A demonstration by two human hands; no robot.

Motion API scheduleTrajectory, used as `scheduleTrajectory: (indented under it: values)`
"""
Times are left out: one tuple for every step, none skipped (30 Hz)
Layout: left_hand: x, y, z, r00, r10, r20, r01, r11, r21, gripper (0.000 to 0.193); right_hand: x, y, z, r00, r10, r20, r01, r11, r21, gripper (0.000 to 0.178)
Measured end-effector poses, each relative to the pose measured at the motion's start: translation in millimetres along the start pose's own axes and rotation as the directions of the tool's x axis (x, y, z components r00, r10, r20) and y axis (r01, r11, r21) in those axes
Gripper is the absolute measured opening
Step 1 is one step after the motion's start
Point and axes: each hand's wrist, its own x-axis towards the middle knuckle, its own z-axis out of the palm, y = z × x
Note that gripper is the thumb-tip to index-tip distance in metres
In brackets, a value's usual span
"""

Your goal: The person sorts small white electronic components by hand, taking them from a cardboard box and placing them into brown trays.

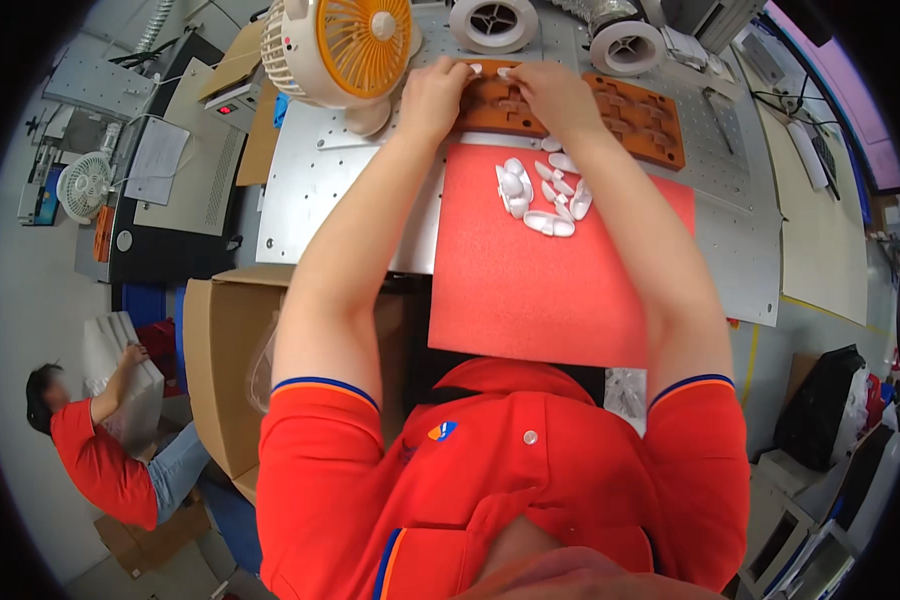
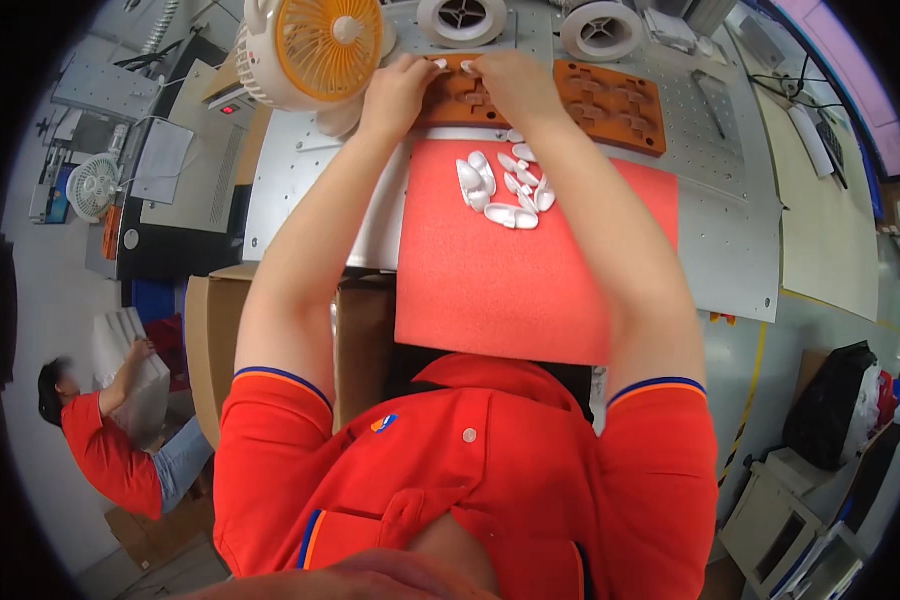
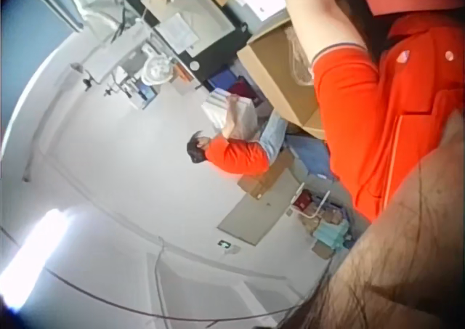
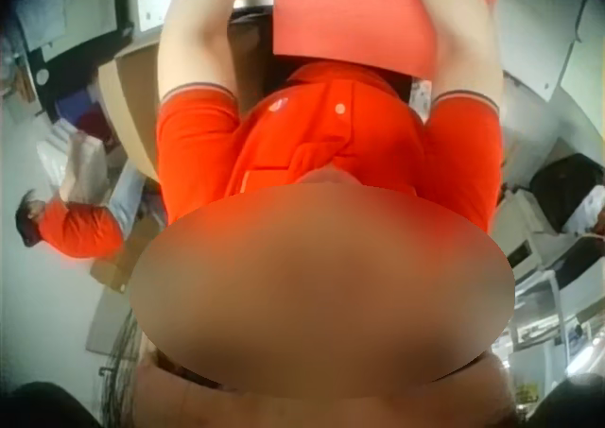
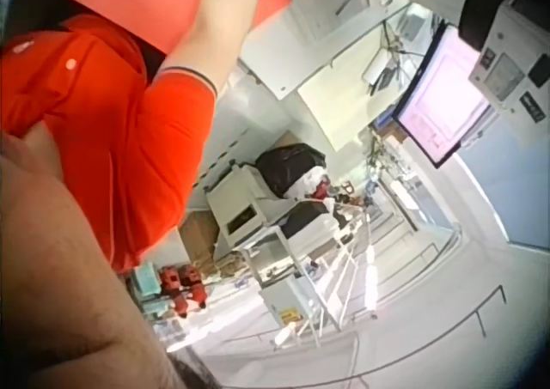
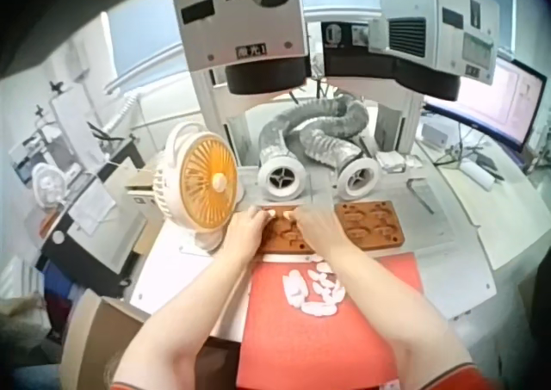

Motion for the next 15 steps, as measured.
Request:
scheduleTrajectory:
  values:
    - [2.1,1.1,8.0,0.999,-0.008,0.049,0.007,1.0,0.016,0.02,0.6,4.7,8.4,1.0,-0.005,0.029,0.006,0.999,-0.052,0.023]
    - [-1.0,5.1,8.2,0.994,-0.024,0.105,0.02,0.999,0.04,0.025,1.2,1.4,13.6,0.998,-0.011,0.064,0.017,0.995,-0.094,0.023]
    - [-4.0,12.4,10.5,0.968,-0.086,0.236,0.053,0.988,0.146,0.033,0.4,1.6,15.4,0.998,-0.01,0.064,0.016,0.996,-0.093,0.023]
    - [-2.2,11.6,10.2,0.967,-0.085,0.238,0.051,0.988,0.145,0.033,-4.3,2.0,16.4,0.998,-0.04,0.046,0.045,0.993,-0.111,0.023]
    - [-5.5,14.8,8.6,0.974,-0.067,0.217,0.045,0.994,0.104,0.037,-11.6,-0.5,13.5,0.997,-0.065,0.037,0.069,0.989,-0.128,0.023]
    - [-7.9,17.5,7.1,0.979,-0.049,0.196,0.038,0.997,0.061,0.041,-12.1,4.7,14.1,0.997,-0.056,0.047,0.061,0.99,-0.127,0.023]
    - [-5.8,13.3,3.2,0.975,-0.009,0.222,0.014,1.0,-0.022,0.033,-9.5,14.5,15.3,0.997,-0.074,0.019,0.075,0.997,-0.022,0.024]
    - [-3.0,3.6,-0.7,0.986,0.065,0.155,-0.045,0.991,-0.128,0.035,-6.5,15.5,12.7,0.996,-0.093,-0.015,0.094,0.992,0.086,0.025]
    - [-8.5,0.8,-3.9,0.995,0.068,0.068,-0.058,0.988,-0.142,0.035,-8.0,15.6,9.1,0.977,-0.182,-0.113,0.195,0.974,0.116,0.03]
    - [-14.3,-0.9,-7.4,0.997,0.07,-0.02,-0.072,0.986,-0.153,0.035,-15.1,16.8,2.1,0.979,-0.176,-0.107,0.188,0.975,0.119,0.03]
    - [-16.1,3.6,-19.3,0.997,0.069,-0.022,-0.071,0.985,-0.157,0.035,-20.7,15.7,-14.5,0.989,-0.114,-0.095,0.123,0.988,0.093,0.029]
    - [-21.3,15.3,-35.9,0.998,0.028,0.047,-0.013,0.952,-0.304,0.034,-28.5,15.5,-34.9,0.995,-0.048,-0.086,0.054,0.997,0.064,0.028]
    - [-30.9,24.2,-49.4,0.992,-0.003,0.128,0.059,0.897,-0.439,0.034,-38.0,11.7,-57.4,0.996,0.061,0.058,-0.068,0.99,0.121,0.028]
    - [-43.3,28.0,-59.1,0.991,-0.008,0.136,0.067,0.897,-0.437,0.034,-48.9,10.1,-65.2,0.996,0.063,0.064,-0.07,0.989,0.128,0.028]
    - [-53.7,32.7,-66.9,0.969,0.164,0.183,-0.056,0.873,-0.485,0.033,-59.5,10.6,-72.9,0.962,0.111,0.251,-0.16,0.97,0.182,0.027]
